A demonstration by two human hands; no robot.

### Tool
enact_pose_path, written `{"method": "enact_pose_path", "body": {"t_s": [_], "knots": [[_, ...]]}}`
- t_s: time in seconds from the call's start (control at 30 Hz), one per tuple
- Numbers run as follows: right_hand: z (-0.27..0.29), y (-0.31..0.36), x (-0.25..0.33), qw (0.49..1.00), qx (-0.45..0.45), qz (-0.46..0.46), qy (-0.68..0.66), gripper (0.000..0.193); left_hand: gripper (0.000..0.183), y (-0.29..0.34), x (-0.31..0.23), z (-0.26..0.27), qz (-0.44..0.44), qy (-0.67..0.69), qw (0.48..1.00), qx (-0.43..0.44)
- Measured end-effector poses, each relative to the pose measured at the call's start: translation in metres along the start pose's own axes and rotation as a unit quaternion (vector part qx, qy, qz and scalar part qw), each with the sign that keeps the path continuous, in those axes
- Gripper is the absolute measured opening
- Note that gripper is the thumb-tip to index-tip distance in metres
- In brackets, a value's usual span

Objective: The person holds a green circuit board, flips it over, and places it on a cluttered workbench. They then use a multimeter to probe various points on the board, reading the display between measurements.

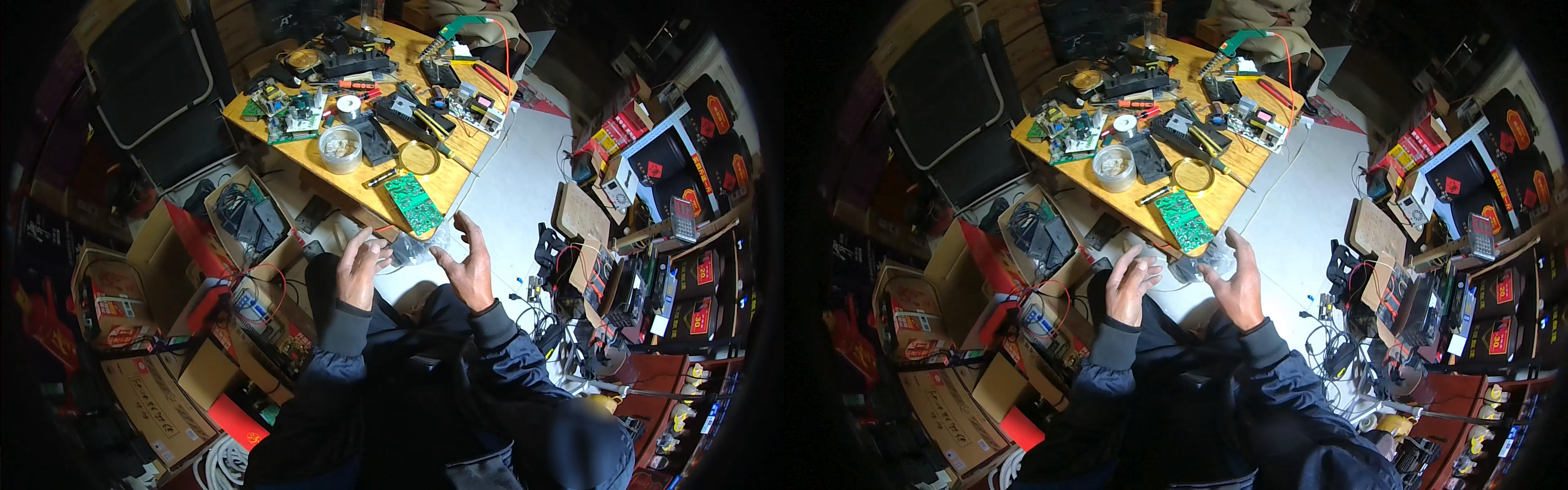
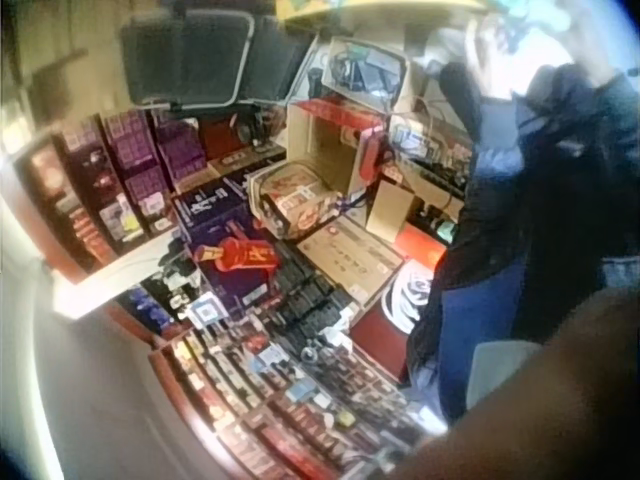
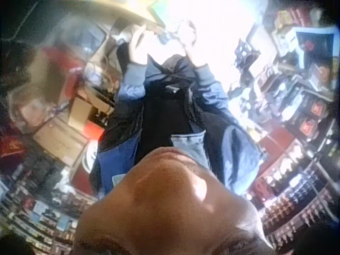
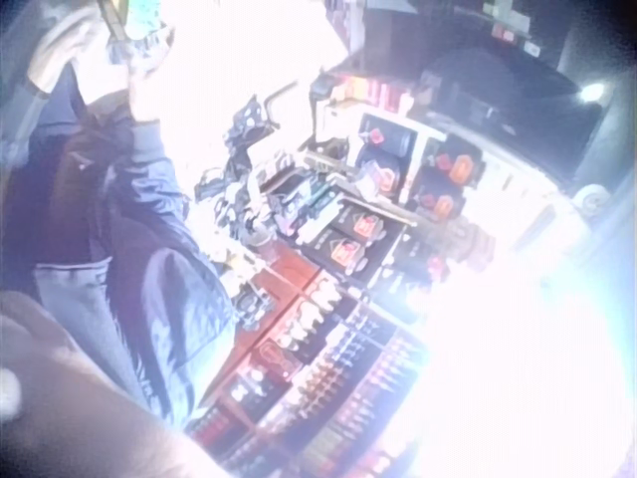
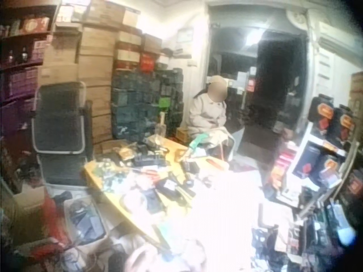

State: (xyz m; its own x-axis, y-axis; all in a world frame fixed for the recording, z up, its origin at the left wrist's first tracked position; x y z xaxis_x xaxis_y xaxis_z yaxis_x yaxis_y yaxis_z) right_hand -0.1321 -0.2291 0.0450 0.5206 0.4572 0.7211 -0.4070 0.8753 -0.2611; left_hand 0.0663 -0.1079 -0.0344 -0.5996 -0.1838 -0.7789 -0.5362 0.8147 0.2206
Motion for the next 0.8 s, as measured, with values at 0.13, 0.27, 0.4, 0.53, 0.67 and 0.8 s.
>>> {"method": "enact_pose_path", "body": {"t_s": [0.13, 0.27, 0.4, 0.53, 0.67, 0.8], "knots": [[0.005, 0.002, 0.001, 1.0, -0.007, -0.002, -0.018, 0.079, 0.045, 0.011, 0.001, 0.013, 0.0, 0.029, 1.0, -0.007], [0.005, 0.004, 0.005, 1.0, -0.005, 0.0, -0.028, 0.075, 0.04, 0.021, 0.007, 0.026, 0.008, 0.032, 0.999, -0.01], [0.005, 0.005, 0.011, 0.999, -0.008, 0.006, -0.036, 0.071, 0.037, 0.029, 0.036, 0.049, 0.076, 0.049, 0.996, 0.009], [0.002, 0.007, 0.018, 1.0, -0.005, 0.016, -0.019, 0.07, 0.038, 0.034, 0.085, 0.087, 0.201, 0.107, 0.973, 0.032], [0.004, 0.008, 0.026, 0.999, -0.012, 0.028, -0.011, 0.07, 0.038, 0.036, 0.112, 0.112, 0.219, 0.176, 0.958, 0.048], [0.006, 0.009, 0.034, 0.999, -0.025, 0.034, -0.02, 0.07, 0.038, 0.034, 0.121, 0.117, 0.211, 0.184, 0.958, 0.061]]}}
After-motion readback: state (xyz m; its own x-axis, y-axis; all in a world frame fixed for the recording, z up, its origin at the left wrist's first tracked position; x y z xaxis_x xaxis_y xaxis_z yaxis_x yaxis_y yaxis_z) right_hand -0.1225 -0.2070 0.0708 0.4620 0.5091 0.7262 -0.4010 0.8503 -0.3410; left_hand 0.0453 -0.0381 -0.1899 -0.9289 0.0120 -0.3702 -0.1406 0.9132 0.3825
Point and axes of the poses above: each hand's wrist, its own y-axis away from the middle knuckle, its own z-axis out of the back of the hand, x = y × z, the point moved 10 cm from there along -y, towards the middle knuckle, and after that the axes turned 9 degrees about y, right-handed, at the moved point
